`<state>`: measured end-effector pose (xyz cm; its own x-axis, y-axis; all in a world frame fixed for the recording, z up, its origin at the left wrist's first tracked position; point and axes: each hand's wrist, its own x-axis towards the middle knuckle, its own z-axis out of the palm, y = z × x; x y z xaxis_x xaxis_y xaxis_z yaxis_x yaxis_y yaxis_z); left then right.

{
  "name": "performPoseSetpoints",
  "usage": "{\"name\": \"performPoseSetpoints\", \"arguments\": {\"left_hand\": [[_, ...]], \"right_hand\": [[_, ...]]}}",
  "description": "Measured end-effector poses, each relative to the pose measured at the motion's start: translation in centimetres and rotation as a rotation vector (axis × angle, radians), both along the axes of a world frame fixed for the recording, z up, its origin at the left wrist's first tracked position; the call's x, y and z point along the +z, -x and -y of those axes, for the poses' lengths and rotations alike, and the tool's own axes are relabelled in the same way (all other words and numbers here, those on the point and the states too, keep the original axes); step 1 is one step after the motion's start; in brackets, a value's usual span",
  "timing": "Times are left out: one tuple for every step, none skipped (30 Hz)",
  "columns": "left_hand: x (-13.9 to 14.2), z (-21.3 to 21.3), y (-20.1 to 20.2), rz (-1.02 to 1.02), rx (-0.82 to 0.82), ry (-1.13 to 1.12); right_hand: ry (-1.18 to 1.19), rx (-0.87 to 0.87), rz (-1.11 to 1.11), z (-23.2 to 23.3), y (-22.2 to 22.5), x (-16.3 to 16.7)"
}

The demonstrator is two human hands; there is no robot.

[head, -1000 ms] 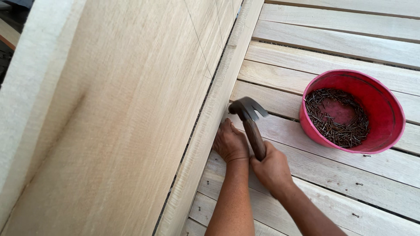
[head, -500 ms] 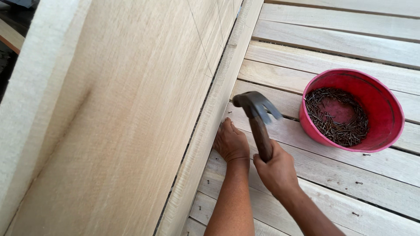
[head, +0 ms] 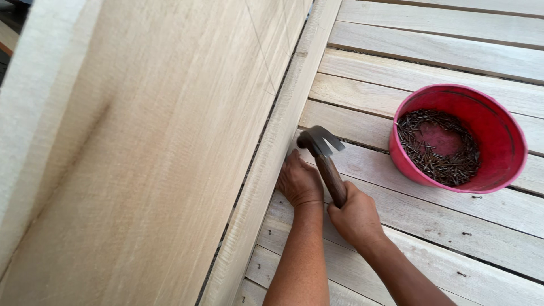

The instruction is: The person hammers nails into slatted wooden bench frames, taking nails one at a time from a pink bucket and driving them into the wood slats with a claw hammer. They work across several bench sections, repositioning along the frames and reaching into the bucket repeatedly to get more nails.

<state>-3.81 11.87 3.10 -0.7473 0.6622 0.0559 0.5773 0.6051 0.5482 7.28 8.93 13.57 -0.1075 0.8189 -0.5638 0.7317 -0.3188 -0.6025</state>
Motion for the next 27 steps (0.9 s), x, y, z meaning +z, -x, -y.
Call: {"name": "performPoseSetpoints", "arguments": {"left_hand": [[0.0,0.0,0.0,0.056,0.009,0.018],[-0.1,-0.1,0.1,0.109,0.020,0.034],[-0.1,-0.2,0.1,0.073,0.016,0.007],[-0.2,-0.2,0.1,0.038,0.013,-0.013],[-0.3,-0.1,0.0,0.008,0.008,-0.038],[-0.4,-0.2,0.0,0.030,0.011,-0.037],[-0.5,-0.2,0.0,0.052,0.015,-0.031],[-0.5,-0.2,0.0,0.076,0.017,-0.024],[-0.6,-0.2,0.0,0.055,0.023,-0.021],[-0.6,-0.1,0.0,0.035,0.026,-0.018],[-0.6,-0.1,0.1,0.014,0.027,-0.015],[-0.6,-0.1,0.1,0.019,0.021,-0.017],[-0.6,-0.2,0.1,0.025,0.016,-0.024],[-0.6,-0.1,0.2,0.025,0.017,-0.024],[-0.6,-0.1,0.2,-0.010,0.016,-0.049],[-0.5,-0.2,0.2,-0.046,0.016,-0.078],[-0.5,-0.2,0.2,-0.084,0.017,-0.105],[-0.4,-0.2,0.3,-0.025,0.024,-0.065],[-0.3,-0.1,0.3,0.037,0.025,-0.028],[-0.2,-0.2,0.3,0.097,0.025,0.008],[-0.1,-0.2,0.4,0.072,0.030,-0.004],[0.1,-0.1,0.5,0.048,0.034,-0.013],[0.3,-0.1,0.5,0.024,0.035,-0.027],[0.5,0.0,0.6,0.014,0.031,-0.033],[0.7,0.1,0.7,0.009,0.024,-0.040],[1.0,0.2,0.5,0.008,0.018,-0.048],[1.2,0.5,0.3,-0.112,-0.016,-0.103]], "right_hand": [[-0.025,0.051,0.009,-0.2,0.0,0.0],[-0.008,0.027,0.014,-0.3,0.0,0.0],[0.008,0.006,0.014,-0.3,-0.1,0.1],[0.032,-0.016,0.015,-0.3,-0.2,0.1],[0.010,-0.047,-0.018,-0.1,-0.3,0.2],[-0.016,-0.076,-0.051,0.0,-0.4,0.2],[-0.037,-0.106,-0.084,0.1,-0.4,0.2],[-0.029,-0.065,-0.059,0.2,-0.4,0.3],[-0.021,-0.024,-0.036,0.0,-0.2,0.3],[-0.013,0.014,-0.013,-0.1,-0.1,0.3],[-0.026,0.033,-0.016,-0.3,0.0,0.3],[-0.039,0.051,-0.014,-0.5,0.1,0.4],[-0.057,0.071,-0.012,-0.5,0.0,0.4],[-0.046,0.028,-0.022,-0.6,0.0,0.4],[-0.034,-0.016,-0.034,-0.5,-0.1,0.4],[-0.028,-0.059,-0.047,-0.3,-0.3,0.4],[-0.014,-0.061,-0.057,-0.1,-0.2,0.3],[0.000,-0.064,-0.061,0.1,-0.3,0.1],[0.010,-0.071,-0.062,0.1,-0.4,-0.1],[-0.006,-0.047,-0.061,-0.1,-0.4,-0.3],[-0.017,-0.020,-0.064,-0.5,-0.6,-0.6],[-0.026,0.006,-0.067,-1.2,-0.8,-1.0],[-0.016,0.000,-0.022,-1.8,-1.2,-1.3],[-0.004,-0.006,0.022,-2.5,-1.6,-1.6],[0.008,-0.013,0.071,-3.3,-2.3,-1.8],[-0.001,-0.037,0.075,-4.0,-3.2,-2.0],[-0.005,-0.054,0.074,-4.8,-3.8,-2.2]]}}
